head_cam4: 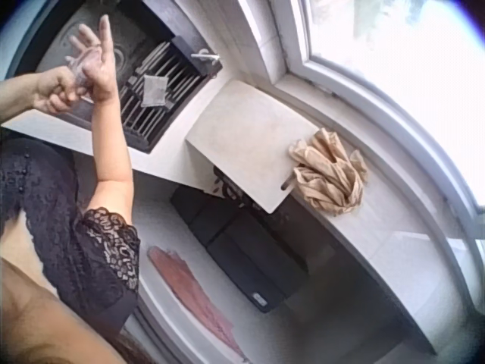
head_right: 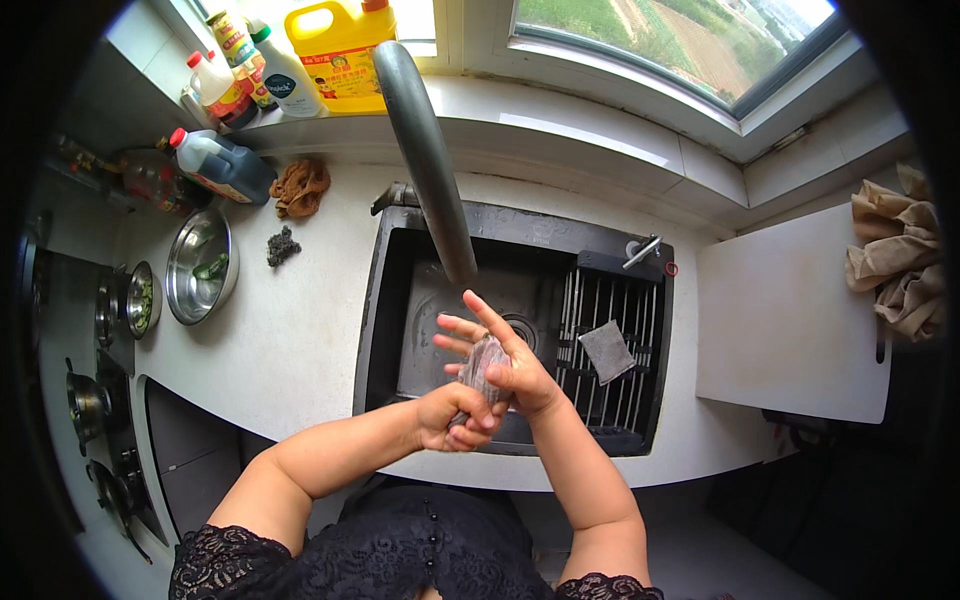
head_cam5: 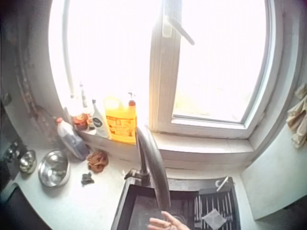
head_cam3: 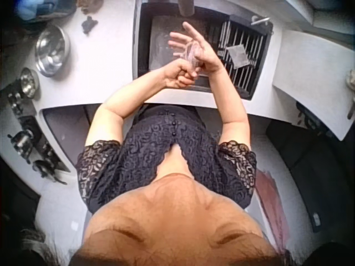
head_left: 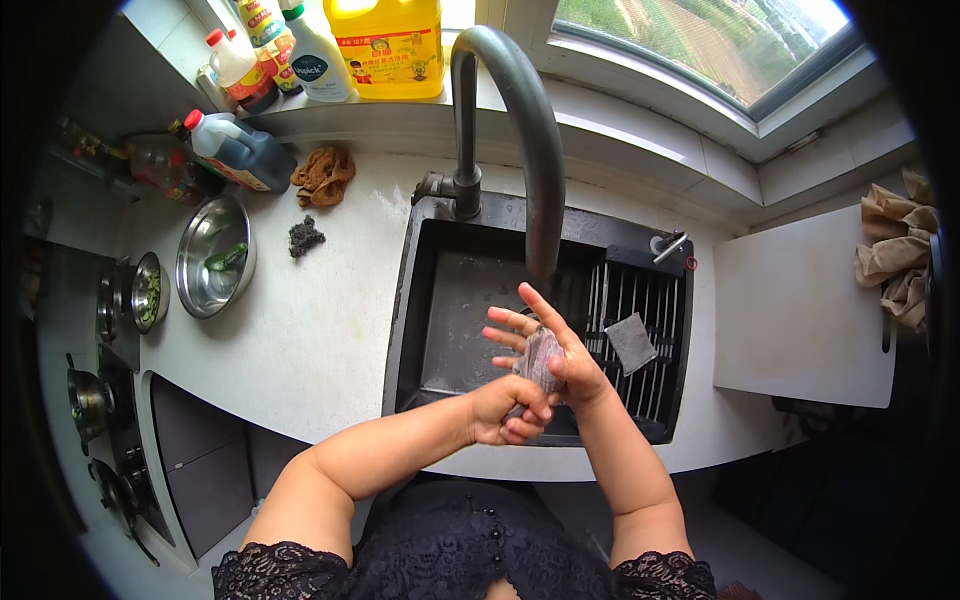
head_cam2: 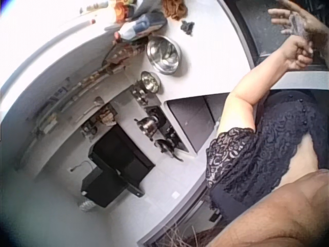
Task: The person removes books and various items from a cluttered bookshelf, then wipes the shelves with a cloth. They rinse the cloth at the kitchen sink and return to wipe the shelves again.
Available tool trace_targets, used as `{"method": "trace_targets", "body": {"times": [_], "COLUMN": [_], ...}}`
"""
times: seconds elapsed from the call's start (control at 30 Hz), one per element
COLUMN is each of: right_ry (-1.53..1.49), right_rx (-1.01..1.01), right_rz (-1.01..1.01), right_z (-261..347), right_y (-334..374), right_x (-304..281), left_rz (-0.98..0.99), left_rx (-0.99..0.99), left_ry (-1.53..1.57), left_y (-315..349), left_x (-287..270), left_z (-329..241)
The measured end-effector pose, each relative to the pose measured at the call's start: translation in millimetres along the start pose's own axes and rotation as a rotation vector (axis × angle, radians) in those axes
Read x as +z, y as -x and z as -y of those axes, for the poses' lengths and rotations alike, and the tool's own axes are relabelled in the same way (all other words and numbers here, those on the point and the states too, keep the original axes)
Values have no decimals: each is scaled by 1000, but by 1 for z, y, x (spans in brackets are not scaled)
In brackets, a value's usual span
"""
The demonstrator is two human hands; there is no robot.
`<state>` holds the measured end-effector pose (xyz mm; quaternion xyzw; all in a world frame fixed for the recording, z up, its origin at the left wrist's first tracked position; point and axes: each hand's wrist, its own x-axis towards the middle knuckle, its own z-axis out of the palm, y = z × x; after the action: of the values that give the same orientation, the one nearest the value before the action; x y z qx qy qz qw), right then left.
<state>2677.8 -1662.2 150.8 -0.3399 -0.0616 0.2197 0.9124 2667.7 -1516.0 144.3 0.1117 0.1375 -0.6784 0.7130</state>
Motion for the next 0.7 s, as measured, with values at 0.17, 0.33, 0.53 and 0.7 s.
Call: {"method": "trace_targets", "body": {"times": [0.17,0.33,0.53,0.7], "right_ry": [-68,56,386,490], "right_rx": [-154,-69,56,-26], "right_rz": [96,-13,-545,-798], "right_z": [15,29,-2,-64], "right_y": [25,39,24,3], "right_x": [44,80,39,-32], "left_rz": [377,400,-458,-873], "left_rx": [-158,-131,119,358], "left_ry": [179,-114,-777,-1235], "left_y": [23,33,11,-42], "left_x": [22,30,26,-60], "left_z": [19,33,13,17]}}
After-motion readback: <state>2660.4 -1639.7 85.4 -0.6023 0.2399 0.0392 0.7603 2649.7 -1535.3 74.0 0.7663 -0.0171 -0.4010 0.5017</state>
